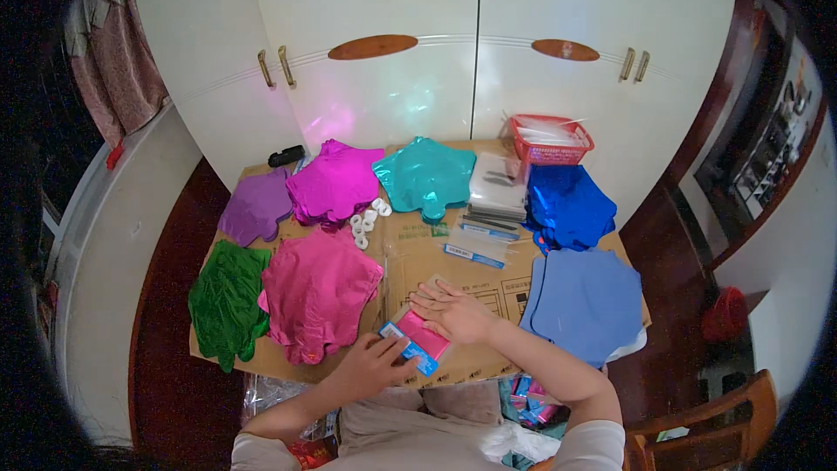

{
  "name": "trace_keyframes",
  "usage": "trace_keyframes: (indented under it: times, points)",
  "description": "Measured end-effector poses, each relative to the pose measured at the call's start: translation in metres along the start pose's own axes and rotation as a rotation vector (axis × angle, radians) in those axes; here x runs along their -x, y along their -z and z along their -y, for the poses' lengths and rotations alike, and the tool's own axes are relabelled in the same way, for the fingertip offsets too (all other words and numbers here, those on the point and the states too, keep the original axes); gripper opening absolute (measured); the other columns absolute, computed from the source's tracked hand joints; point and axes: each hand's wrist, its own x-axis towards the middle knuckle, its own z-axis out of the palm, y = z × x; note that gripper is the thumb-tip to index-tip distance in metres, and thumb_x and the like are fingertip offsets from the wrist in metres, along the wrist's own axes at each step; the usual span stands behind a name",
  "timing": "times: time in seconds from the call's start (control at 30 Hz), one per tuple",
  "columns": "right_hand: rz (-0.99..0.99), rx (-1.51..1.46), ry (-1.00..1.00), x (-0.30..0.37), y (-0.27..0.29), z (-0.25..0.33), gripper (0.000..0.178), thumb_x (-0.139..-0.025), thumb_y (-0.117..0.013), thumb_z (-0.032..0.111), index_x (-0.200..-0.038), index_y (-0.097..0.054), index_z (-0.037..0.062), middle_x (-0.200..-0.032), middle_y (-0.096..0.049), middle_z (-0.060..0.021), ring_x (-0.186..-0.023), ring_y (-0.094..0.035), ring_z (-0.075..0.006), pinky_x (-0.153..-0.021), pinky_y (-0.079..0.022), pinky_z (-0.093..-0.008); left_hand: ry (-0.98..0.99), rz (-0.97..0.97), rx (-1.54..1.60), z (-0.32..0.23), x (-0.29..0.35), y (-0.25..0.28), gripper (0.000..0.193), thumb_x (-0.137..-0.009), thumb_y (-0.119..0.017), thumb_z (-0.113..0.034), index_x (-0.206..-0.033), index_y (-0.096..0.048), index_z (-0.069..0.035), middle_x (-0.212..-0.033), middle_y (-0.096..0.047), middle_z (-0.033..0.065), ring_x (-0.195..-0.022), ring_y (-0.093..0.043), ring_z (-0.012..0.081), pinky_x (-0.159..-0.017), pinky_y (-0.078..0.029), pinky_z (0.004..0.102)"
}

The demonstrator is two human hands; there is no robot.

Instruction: Packaging various colored clothing items and other small products into plastic and paper bags at a workbench.

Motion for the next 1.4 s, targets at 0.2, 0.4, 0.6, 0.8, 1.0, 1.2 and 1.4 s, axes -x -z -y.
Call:
trace_keyframes:
  times: [0.2,0.4,0.6,0.8,1.0,1.2,1.4]
  points:
    - [0.032,-0.391,-0.033,-0.017,0.007,-0.016,0.039,-0.093,-0.047,0.026,-0.125,-0.055,0.0066,-0.134,-0.05,-0.01,-0.131,-0.038,-0.0276,-0.111,-0.025,-0.0432,-0.045,0.046,-0.027,0.0,-0.008,-0.005,0.031,-0.08,-0.054,-0.019,-0.111,-0.059,-0.019,-0.105,-0.06,0.0153,-0.09,-0.06,0.0229,-0.08,-0.045,0.0382]
    - [-0.412,-0.29,-0.129,-0.109,0.009,-0.044,0.02,-0.082,-0.055,0.014,-0.095,-0.065,0.003,-0.102,-0.063,-0.0125,-0.09,-0.06,-0.0335,-0.08,-0.048,-0.0423,-0.057,-0.003,-0.04,-0.01,-0.016,-0.024,0.029,-0.08,-0.054,-0.019,-0.108,-0.06,-0.012,-0.076,-0.057,0.0071,-0.071,-0.056,0.0198,-0.067,-0.044,0.0345]
    - [-0.475,0.026,-0.21,-0.187,-0.022,-0.084,0.013,-0.076,-0.06,0.017,-0.08,-0.063,0.0053,-0.081,-0.059,-0.0106,-0.083,-0.06,-0.0299,-0.07,-0.05,-0.0413,0.038,0.013,-0.099,-0.027,-0.03,-0.012,0.027,-0.078,-0.055,-0.017,-0.103,-0.062,-0.01,-0.068,-0.051,0.0033,-0.067,-0.054,0.0179,-0.061,-0.042,0.0316]
    - [-0.422,0.126,-0.234,-0.182,-0.005,-0.074,0.011,-0.072,-0.063,0.015,-0.077,-0.063,0.0056,-0.082,-0.058,-0.0092,-0.084,-0.059,-0.0284,-0.068,-0.05,-0.0403,0.074,0.008,-0.101,-0.026,-0.03,-0.006,0.027,-0.077,-0.056,-0.017,-0.102,-0.063,-0.01,-0.068,-0.053,0.0041,-0.066,-0.055,0.0183,-0.062,-0.043,0.0304]
    - [-0.403,-0.038,-0.043,-0.075,0.029,-0.031,0.008,-0.072,-0.065,0.013,-0.079,-0.064,0.01,-0.085,-0.056,-0.0067,-0.086,-0.059,-0.0256,-0.072,-0.049,-0.0395,0.084,-0.019,-0.113,-0.027,-0.028,-0.011,0.027,-0.076,-0.058,-0.016,-0.102,-0.063,-0.011,-0.068,-0.053,0.0048,-0.067,-0.055,0.0185,-0.064,-0.044,0.0302]
    - [-0.048,-0.182,-0.084,-0.023,0.042,-0.023,0.019,-0.07,-0.07,0.015,-0.088,-0.062,0.0109,-0.094,-0.058,-0.0068,-0.096,-0.058,-0.0277,-0.078,-0.049,-0.0389,0.075,-0.003,-0.145,-0.03,-0.031,-0.005,0.018,-0.081,-0.057,-0.017,-0.096,-0.064,-0.009,-0.069,-0.055,0.0048,-0.07,-0.056,0.019,-0.066,-0.044,0.0309]
    - [-0.093,-0.528,-0.097,-0.027,0.027,-0.03,0.02,-0.07,-0.07,0.009,-0.087,-0.06,0.0075,-0.097,-0.058,-0.0098,-0.094,-0.058,-0.0296,-0.079,-0.047,-0.0391,0.081,0.012,-0.104,-0.033,-0.031,0.002,0.021,-0.08,-0.056,-0.016,-0.098,-0.064,-0.008,-0.074,-0.058,0.0082,-0.072,-0.056,0.0198,-0.067,-0.045,0.0313]
